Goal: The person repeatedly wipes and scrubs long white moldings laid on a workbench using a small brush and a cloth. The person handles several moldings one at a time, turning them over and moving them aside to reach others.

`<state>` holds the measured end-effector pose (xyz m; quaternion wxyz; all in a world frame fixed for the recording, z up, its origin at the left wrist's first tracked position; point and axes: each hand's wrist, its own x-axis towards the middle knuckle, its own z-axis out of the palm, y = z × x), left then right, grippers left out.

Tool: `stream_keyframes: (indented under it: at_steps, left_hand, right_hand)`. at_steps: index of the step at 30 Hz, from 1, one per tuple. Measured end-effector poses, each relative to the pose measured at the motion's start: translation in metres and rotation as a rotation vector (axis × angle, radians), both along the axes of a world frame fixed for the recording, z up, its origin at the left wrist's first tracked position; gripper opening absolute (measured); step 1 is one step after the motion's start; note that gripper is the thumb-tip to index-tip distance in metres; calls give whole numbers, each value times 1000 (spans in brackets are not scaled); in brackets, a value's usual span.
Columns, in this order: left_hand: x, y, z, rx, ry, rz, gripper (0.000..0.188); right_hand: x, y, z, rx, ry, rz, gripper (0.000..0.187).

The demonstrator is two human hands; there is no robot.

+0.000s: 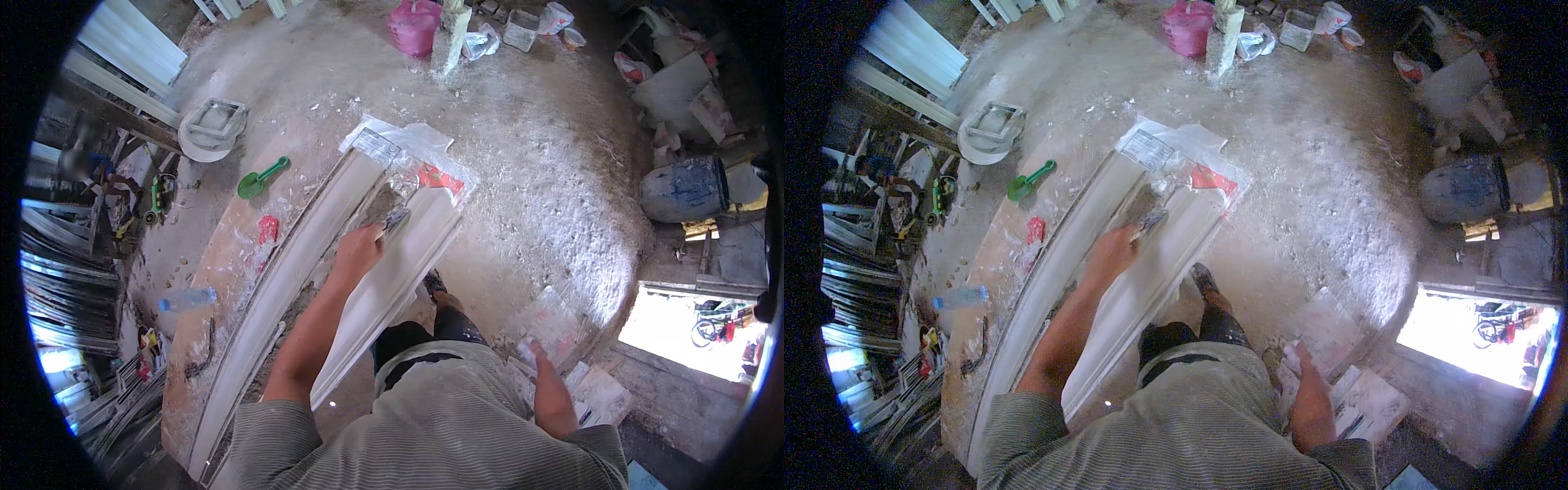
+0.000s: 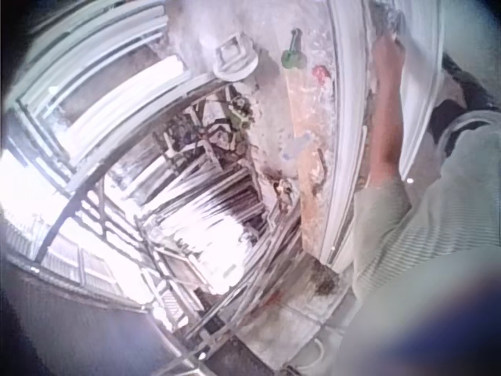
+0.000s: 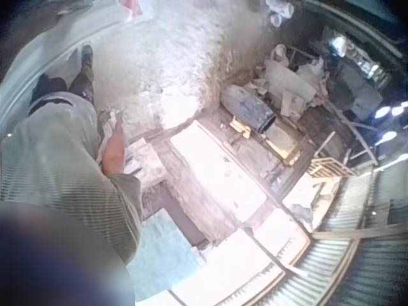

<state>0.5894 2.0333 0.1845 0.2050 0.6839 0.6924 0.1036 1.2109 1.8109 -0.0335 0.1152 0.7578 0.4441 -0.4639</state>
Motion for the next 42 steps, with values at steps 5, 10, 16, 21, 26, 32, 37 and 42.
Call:
stream_keyframes:
  at_steps: [5, 10, 16, 21, 26, 32, 37, 42]
  left_hand:
    - [15, 0, 28, 12, 14, -11, 30]
    - [25, -2, 28, 117, -4, -35, 29]
    - [20, 17, 20, -112, 37, 8, 29]
    - [8, 19, 6, -4, -56, -64, 31]
    - [6, 25, -9, 96, -116, -83, 31]
    - [28, 64, -10, 54, -118, -38, 30]
    - [15, 42, -11, -32, -147, -63, 29]
    - [31, 74, -31, 122, -182, -2, 28]
  right_hand:
    - [33, 161, -27, 281, -107, 54, 31]
    - [0, 237, -1, 540, 20, 51, 26]
    - [-11, 198, 3, 279, -42, 345, 32]
    - [73, 111, -67, 198, -126, 380, 39]
    - [132, 62, -63, 273, -55, 248, 40]
    - [56, 106, 38, 98, -34, 168, 36]
    - [1, 144, 49, 362, -131, 173, 34]
    - [-23, 154, 61, 265, 57, 183, 32]
